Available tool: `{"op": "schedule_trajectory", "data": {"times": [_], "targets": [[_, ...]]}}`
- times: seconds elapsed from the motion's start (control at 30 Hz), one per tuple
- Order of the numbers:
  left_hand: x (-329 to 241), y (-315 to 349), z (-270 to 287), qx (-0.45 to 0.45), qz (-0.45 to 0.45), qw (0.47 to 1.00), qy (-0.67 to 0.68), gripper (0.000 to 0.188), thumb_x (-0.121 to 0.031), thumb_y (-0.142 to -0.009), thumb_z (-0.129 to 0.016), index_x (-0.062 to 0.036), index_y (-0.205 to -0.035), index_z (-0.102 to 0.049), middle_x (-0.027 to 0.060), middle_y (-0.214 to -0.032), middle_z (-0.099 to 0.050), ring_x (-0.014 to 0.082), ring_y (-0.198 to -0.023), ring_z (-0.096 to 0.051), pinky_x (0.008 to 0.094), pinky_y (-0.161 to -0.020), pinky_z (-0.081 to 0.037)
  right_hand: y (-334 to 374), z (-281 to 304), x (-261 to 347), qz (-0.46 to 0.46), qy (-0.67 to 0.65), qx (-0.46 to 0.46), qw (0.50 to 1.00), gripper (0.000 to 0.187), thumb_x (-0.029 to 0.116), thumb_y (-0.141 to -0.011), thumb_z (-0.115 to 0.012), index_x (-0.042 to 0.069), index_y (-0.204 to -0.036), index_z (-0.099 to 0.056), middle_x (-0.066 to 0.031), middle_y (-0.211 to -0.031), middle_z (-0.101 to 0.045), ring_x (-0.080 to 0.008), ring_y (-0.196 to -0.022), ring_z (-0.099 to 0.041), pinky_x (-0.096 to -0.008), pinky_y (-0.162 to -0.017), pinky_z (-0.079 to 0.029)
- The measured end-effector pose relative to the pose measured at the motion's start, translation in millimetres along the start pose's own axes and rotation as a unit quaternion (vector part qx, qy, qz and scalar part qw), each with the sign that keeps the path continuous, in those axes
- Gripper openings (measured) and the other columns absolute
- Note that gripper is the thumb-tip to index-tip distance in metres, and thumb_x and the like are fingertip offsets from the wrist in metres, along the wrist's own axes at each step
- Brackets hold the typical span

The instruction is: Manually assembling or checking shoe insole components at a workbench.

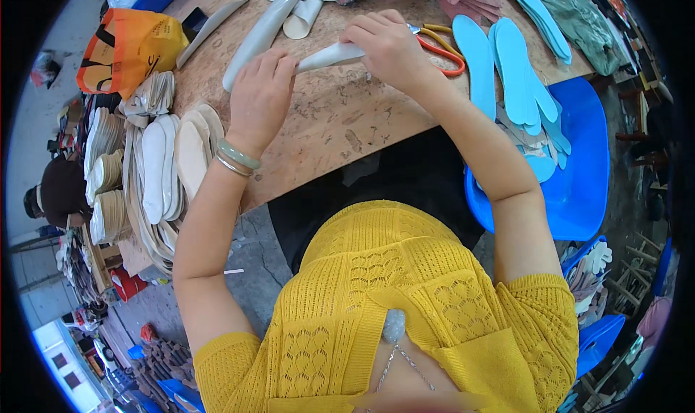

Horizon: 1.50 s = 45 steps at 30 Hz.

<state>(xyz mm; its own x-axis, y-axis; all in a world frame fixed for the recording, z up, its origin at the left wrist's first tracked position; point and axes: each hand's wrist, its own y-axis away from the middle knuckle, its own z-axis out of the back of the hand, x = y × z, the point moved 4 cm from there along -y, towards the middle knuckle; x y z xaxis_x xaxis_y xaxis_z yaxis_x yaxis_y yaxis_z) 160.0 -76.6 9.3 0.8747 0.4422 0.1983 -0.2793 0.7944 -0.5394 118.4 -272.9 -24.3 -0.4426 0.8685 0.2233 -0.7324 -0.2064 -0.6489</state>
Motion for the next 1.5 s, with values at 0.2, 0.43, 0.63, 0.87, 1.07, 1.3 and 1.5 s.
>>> {"op": "schedule_trajectory", "data": {"times": [0.2,0.43,0.63,0.87,1.07,1.3,1.5], "targets": [[-59.1,51.6,8.9,0.122,-0.055,0.989,0.059,0.034,-0.009,-0.076,-0.06,-0.0018,-0.109,-0.061,0.0084,-0.101,-0.059,0.0234,-0.095,-0.06,0.0363,-0.085,-0.047,74.3,20.3,43.1,0.103,0.068,-0.043,0.991,0.013,0.009,-0.076,-0.061,0.008,-0.089,-0.063,-0.0033,-0.095,-0.065,-0.0214,-0.095,-0.061,-0.0385,-0.094,-0.043],[-86.0,82.1,26.0,0.13,0.012,0.977,0.171,0.032,-0.016,-0.081,-0.069,-0.0027,-0.11,-0.063,0.0077,-0.103,-0.064,0.0236,-0.101,-0.061,0.0365,-0.091,-0.046,127.7,35.4,60.0,0.013,-0.025,0.056,0.998,0.027,0.01,-0.076,-0.069,0.006,-0.102,-0.065,-0.0076,-0.114,-0.067,-0.0239,-0.113,-0.06,-0.0407,-0.099,-0.044],[-73.0,89.0,12.9,0.099,0.154,0.962,0.202,0.026,-0.02,-0.08,-0.073,-0.0045,-0.099,-0.064,0.0096,-0.097,-0.064,0.0262,-0.091,-0.06,0.0379,-0.083,-0.046,129.6,38.5,53.2,-0.022,-0.116,0.072,0.99,0.024,0.011,-0.082,-0.069,0.002,-0.103,-0.064,-0.0113,-0.117,-0.064,-0.0278,-0.111,-0.06,-0.0399,-0.097,-0.046],[-54.7,90.2,-7.1,0.172,0.365,0.871,0.281,0.025,-0.018,-0.077,-0.075,-0.0025,-0.091,-0.063,0.0103,-0.082,-0.054,0.0272,-0.076,-0.054,0.0374,-0.074,-0.046,107.0,40.4,31.0,-0.195,-0.036,-0.009,0.98,0.033,0.011,-0.074,-0.073,0.002,-0.105,-0.063,-0.0134,-0.109,-0.063,-0.0319,-0.104,-0.059,-0.042,-0.095,-0.046],[-49.5,89.6,-18.8,0.193,0.36,0.826,0.389,0.019,-0.009,-0.08,-0.069,-0.0018,-0.093,-0.058,0.008,-0.086,-0.055,0.0202,-0.079,-0.055,0.0323,-0.072,-0.046,101.8,24.2,5.3,-0.255,-0.103,0.161,0.948,0.033,0.016,-0.068,-0.075,0.007,-0.098,-0.064,-0.0129,-0.097,-0.059,-0.0301,-0.096,-0.058,-0.0387,-0.084,-0.048],[-62.0,96.7,-22.5,-0.011,0.451,0.658,0.603,0.026,-0.003,-0.092,-0.057,-0.0002,-0.118,-0.054,0.0061,-0.098,-0.061,0.0146,-0.092,-0.057,0.0265,-0.086,-0.044,98.0,33.7,21.7,-0.305,-0.194,0.095,0.928,0.029,0.013,-0.07,-0.071,0.006,-0.096,-0.06,-0.0131,-0.088,-0.063,-0.0319,-0.087,-0.062,-0.0405,-0.074,-0.049],[-59.9,103.2,-37.6,0.015,0.494,0.574,0.653,0.029,-0.007,-0.096,-0.056,0.0009,-0.124,-0.053,0.009,-0.105,-0.062,0.0162,-0.098,-0.057,0.0303,-0.093,-0.044,122.7,41.4,23.0,-0.357,-0.256,0.021,0.898,0.034,0.026,-0.073,-0.077,0.005,-0.097,-0.067,-0.0134,-0.091,-0.068,-0.0278,-0.085,-0.066,-0.0364,-0.074,-0.051]]}}
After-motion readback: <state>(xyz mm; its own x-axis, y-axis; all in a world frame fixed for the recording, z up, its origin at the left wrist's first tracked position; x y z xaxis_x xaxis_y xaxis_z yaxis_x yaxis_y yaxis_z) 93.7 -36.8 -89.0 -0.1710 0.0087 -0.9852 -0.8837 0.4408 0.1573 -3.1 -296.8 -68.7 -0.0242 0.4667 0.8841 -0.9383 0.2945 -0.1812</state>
